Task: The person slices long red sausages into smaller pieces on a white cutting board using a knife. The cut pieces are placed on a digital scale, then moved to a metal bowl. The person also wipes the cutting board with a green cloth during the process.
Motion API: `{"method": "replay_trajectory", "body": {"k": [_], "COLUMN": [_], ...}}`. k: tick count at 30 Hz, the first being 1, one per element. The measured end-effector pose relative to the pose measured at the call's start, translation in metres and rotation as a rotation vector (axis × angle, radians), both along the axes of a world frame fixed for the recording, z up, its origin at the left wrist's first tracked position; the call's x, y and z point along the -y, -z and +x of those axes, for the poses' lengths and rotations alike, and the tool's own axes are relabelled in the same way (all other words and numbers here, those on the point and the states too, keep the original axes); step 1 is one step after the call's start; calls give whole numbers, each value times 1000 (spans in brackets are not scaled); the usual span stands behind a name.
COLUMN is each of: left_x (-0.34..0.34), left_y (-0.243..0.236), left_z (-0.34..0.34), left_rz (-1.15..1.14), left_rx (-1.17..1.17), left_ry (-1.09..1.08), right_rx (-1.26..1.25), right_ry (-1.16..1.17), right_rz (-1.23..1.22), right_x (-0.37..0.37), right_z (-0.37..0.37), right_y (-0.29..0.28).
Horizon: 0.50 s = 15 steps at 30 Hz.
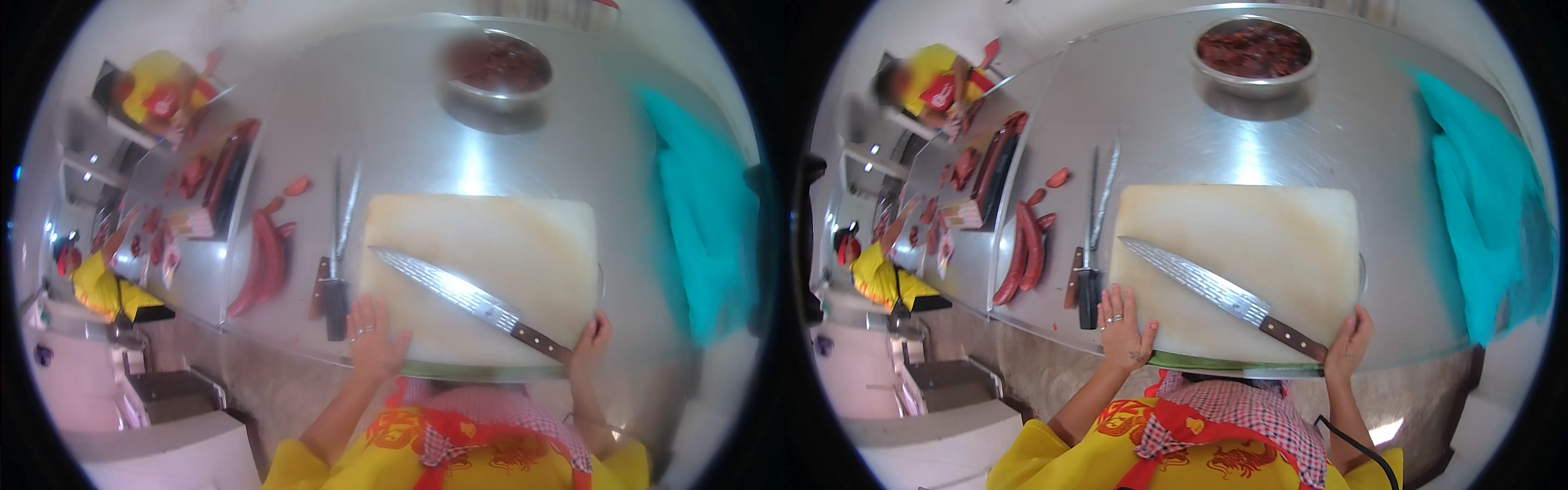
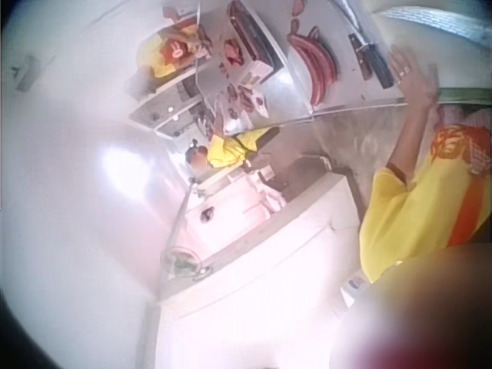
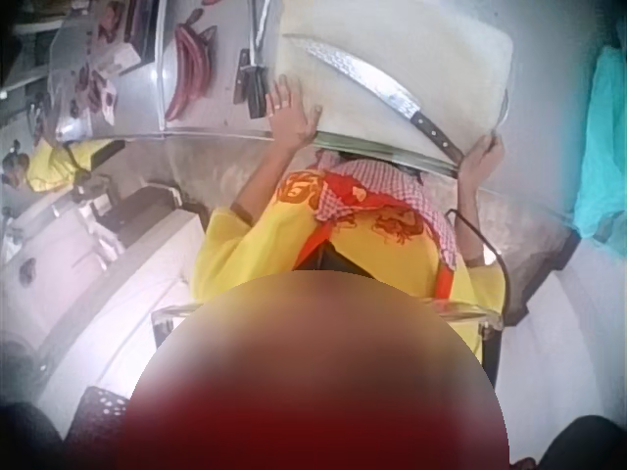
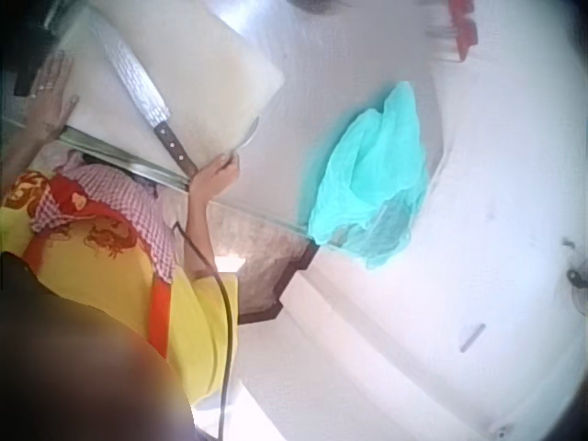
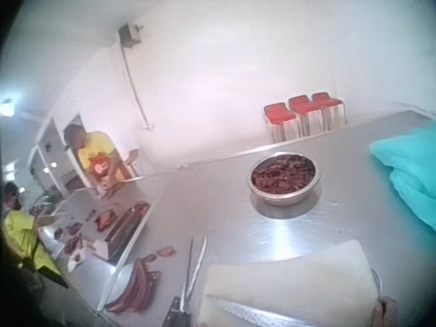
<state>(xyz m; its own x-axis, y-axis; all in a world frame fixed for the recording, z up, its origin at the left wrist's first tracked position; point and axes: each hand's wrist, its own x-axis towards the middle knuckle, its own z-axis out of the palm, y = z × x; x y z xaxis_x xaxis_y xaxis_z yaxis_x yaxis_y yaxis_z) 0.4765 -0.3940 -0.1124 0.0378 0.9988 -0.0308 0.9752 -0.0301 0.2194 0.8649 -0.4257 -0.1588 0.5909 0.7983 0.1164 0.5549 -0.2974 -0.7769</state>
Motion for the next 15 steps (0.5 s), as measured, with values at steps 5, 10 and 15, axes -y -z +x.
{"method": "replay_trajectory", "body": {"k": [5,10,15], "left_x": [-12,-16,-37], "left_y": [-4,-22,-45], "left_z": [-3,-7,-66], "left_rz": [71,150,227], "left_rx": [-2,37,368], "left_ry": [31,28,-325], "right_rx": [-95,-95,205], "right_ry": [-17,-52,-366], "right_rz": [12,-35,72], "right_x": [-7,-10,5], "right_z": [0,3,-19], "right_y": [2,-10,-49]}}
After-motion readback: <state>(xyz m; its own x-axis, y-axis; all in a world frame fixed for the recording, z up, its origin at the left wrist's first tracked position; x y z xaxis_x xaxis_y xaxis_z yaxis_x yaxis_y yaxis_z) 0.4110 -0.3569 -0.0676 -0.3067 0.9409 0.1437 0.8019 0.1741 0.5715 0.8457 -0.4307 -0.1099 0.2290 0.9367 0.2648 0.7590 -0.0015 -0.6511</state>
